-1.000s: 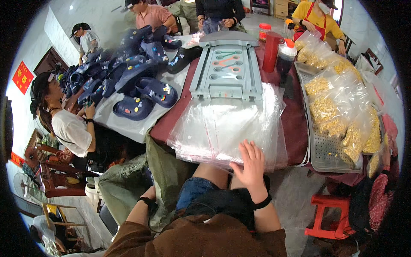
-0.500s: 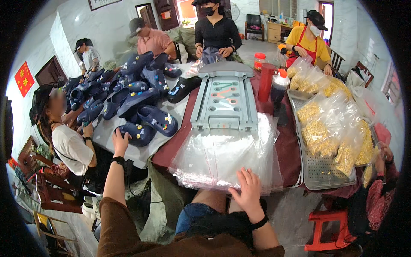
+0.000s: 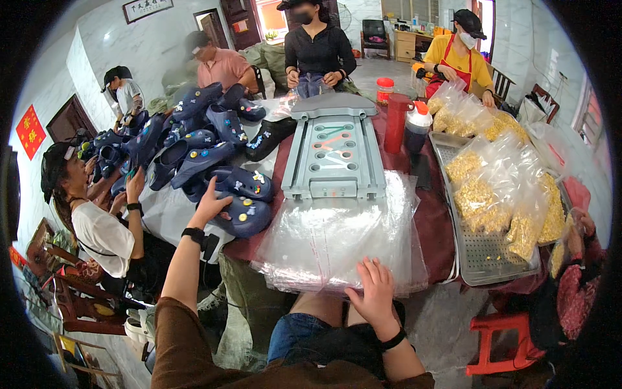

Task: Packaging finished shoes into individual plastic bags at a manufacturing station.

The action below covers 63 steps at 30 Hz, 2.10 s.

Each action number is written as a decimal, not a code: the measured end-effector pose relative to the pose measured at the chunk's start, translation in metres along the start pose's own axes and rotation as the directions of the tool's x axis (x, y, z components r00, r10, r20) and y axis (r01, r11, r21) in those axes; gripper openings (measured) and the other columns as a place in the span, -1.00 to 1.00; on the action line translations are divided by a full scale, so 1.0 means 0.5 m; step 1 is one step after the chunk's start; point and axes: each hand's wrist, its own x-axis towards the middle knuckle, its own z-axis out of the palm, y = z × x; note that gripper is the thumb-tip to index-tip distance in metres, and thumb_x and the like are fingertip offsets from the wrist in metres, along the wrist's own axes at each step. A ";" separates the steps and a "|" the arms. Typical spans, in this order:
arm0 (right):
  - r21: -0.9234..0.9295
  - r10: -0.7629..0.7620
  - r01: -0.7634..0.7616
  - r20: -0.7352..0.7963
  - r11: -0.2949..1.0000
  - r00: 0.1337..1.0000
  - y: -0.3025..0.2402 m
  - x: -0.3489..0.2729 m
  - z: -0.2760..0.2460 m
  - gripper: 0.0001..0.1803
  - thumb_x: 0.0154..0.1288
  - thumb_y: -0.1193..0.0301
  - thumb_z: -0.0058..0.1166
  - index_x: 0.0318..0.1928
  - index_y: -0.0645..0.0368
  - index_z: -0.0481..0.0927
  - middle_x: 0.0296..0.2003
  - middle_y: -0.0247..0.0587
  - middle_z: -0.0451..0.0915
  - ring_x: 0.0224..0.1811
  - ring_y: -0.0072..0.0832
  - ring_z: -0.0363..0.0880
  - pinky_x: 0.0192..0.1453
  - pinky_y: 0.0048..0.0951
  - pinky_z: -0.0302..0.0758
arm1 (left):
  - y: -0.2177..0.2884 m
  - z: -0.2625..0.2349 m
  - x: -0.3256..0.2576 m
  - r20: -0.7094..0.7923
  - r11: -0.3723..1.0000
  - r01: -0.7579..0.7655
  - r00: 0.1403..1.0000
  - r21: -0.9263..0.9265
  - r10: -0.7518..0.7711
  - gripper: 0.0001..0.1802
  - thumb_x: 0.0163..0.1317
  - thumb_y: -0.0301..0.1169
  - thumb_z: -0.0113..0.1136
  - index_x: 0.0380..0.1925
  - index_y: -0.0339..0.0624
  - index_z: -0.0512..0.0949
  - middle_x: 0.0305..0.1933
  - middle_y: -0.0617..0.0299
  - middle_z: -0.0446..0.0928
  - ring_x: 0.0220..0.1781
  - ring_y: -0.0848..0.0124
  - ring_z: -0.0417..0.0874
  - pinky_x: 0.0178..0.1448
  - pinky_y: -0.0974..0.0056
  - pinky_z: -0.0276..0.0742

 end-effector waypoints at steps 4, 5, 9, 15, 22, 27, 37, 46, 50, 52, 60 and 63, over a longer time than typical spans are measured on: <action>-0.021 0.015 -0.016 -0.015 1.000 1.000 0.004 -0.008 0.008 -0.27 0.14 0.15 0.38 0.28 0.20 0.53 0.35 -0.01 0.46 0.43 0.05 0.32 0.49 0.14 0.18 | 0.059 0.066 0.057 0.171 0.945 0.282 0.952 -0.163 -0.255 0.17 -0.04 -0.25 0.53 0.55 -0.23 0.08 0.09 -0.13 0.66 0.13 0.08 0.71 0.25 0.17 0.56; -0.018 0.005 -0.006 -0.015 1.000 1.000 0.000 -0.006 0.012 -0.27 0.14 0.15 0.38 0.28 0.20 0.53 0.35 -0.01 0.46 0.43 0.05 0.32 0.49 0.14 0.18 | 0.031 0.074 0.065 0.091 0.944 0.276 0.960 -0.182 -0.263 0.13 -0.06 -0.27 0.53 0.52 -0.29 0.15 0.08 -0.11 0.67 0.13 0.10 0.70 0.24 0.18 0.56; -0.006 0.005 -0.005 -0.021 1.000 1.000 0.007 -0.012 0.011 -0.27 0.16 0.14 0.36 0.29 0.20 0.52 0.34 0.01 0.47 0.42 0.06 0.33 0.49 0.11 0.19 | 0.068 0.095 0.051 0.119 0.916 0.287 0.957 -0.281 -0.263 -0.31 -0.02 -0.37 0.48 0.16 -0.45 0.56 -0.02 -0.04 0.71 0.01 0.17 0.74 0.12 0.22 0.59; 0.003 -0.006 0.006 -0.031 1.000 0.999 0.009 -0.013 0.008 -0.27 0.16 0.14 0.36 0.29 0.22 0.50 0.35 0.03 0.44 0.43 0.08 0.31 0.50 0.10 0.18 | 0.158 0.021 -0.042 0.267 0.704 0.440 0.898 -0.557 -0.350 -0.60 0.16 -0.39 0.42 -0.03 -0.36 0.61 -0.24 0.15 0.69 -0.26 0.36 0.72 -0.20 0.29 0.61; -0.058 -0.007 0.009 0.032 0.998 0.999 -0.017 0.001 -0.024 -0.30 0.18 0.21 0.34 0.29 0.24 0.49 0.36 0.04 0.42 0.46 0.09 0.28 0.52 0.13 0.15 | 0.327 -0.040 -0.183 0.618 0.137 0.639 0.768 -0.757 -0.169 -0.74 0.45 -0.38 0.16 -0.01 -0.36 0.53 0.08 -0.16 0.61 0.06 0.03 0.72 0.08 0.19 0.72; 0.121 -0.392 0.380 0.090 0.917 0.916 -0.091 0.055 -0.046 -0.48 0.21 0.29 0.29 0.17 0.17 0.57 0.26 -0.06 0.49 0.44 -0.04 0.32 0.48 0.06 0.22 | 0.437 0.014 -0.267 0.681 -0.155 0.667 0.730 -0.729 -0.058 -0.65 0.44 -0.42 0.07 0.12 -0.44 0.40 0.31 -0.19 0.46 0.31 0.00 0.55 0.10 0.21 0.63; -0.142 0.129 -0.115 0.098 0.983 0.987 -0.068 0.008 -0.085 -0.38 0.08 0.25 0.42 0.15 0.19 0.58 0.02 -0.07 0.52 0.10 -0.03 0.48 0.17 -0.07 0.46 | 0.543 0.170 -0.358 0.587 -0.460 0.543 0.807 -0.703 0.054 -0.29 0.37 -0.52 0.15 0.42 -0.15 0.04 0.16 -0.04 0.52 0.34 0.00 0.55 0.11 0.17 0.58; 0.195 0.287 -0.269 -0.071 0.943 0.955 -0.046 -0.041 -0.129 -0.59 0.18 0.28 0.41 -0.01 0.16 0.64 -0.33 -0.17 0.59 -0.30 -0.19 0.63 -0.23 -0.22 0.55 | 0.515 0.157 -0.389 0.666 -0.151 0.664 0.745 -0.733 0.045 -0.25 0.44 -0.45 0.16 0.53 -0.23 0.04 0.37 -0.11 0.48 0.24 0.15 0.66 0.16 0.24 0.61; 0.271 0.223 -0.182 -0.130 0.945 0.966 -0.064 -0.008 -0.126 -0.58 0.21 0.27 0.41 0.03 0.16 0.64 -0.40 -0.21 0.60 -0.39 -0.25 0.60 -0.29 -0.26 0.52 | 0.490 0.104 -0.459 0.173 0.734 0.084 0.984 -0.674 0.046 -0.44 0.27 -0.48 0.37 0.28 -0.21 0.51 0.22 0.02 0.63 0.19 0.31 0.66 0.16 0.19 0.60; 0.252 0.128 -0.086 -0.156 0.964 0.979 -0.072 0.006 -0.114 -0.43 0.21 0.23 0.43 0.16 0.22 0.58 -0.40 -0.19 0.59 -0.40 -0.25 0.58 -0.30 -0.25 0.51 | 0.465 0.091 -0.468 -0.115 0.950 -0.265 0.962 -0.165 0.249 -0.42 0.14 -0.43 0.45 0.21 -0.25 0.56 0.31 -0.11 0.54 0.31 0.04 0.57 0.31 0.03 0.53; 0.171 0.317 -0.328 0.088 0.929 0.944 -0.075 0.024 -0.029 -0.13 0.26 0.13 0.38 0.40 0.40 0.32 -0.48 -0.11 0.67 -0.47 -0.19 0.67 -0.33 -0.22 0.56 | 0.389 0.144 -0.512 0.021 0.992 -0.124 0.992 -0.039 0.124 -0.41 -0.06 -0.34 0.60 0.04 -0.22 0.68 0.54 -0.27 0.24 0.41 -0.15 0.47 0.42 0.02 0.45; 0.224 0.319 -0.335 0.105 0.915 0.942 -0.060 0.009 -0.013 -0.18 0.30 0.21 0.32 0.42 0.40 0.29 -0.46 -0.08 0.69 -0.46 -0.19 0.70 -0.32 -0.24 0.58 | 0.405 0.149 -0.524 -0.024 0.990 -0.086 0.996 -0.108 0.084 -0.62 -0.12 -0.33 0.63 -0.26 -0.17 0.76 0.47 -0.25 0.35 0.35 -0.16 0.52 0.36 0.01 0.49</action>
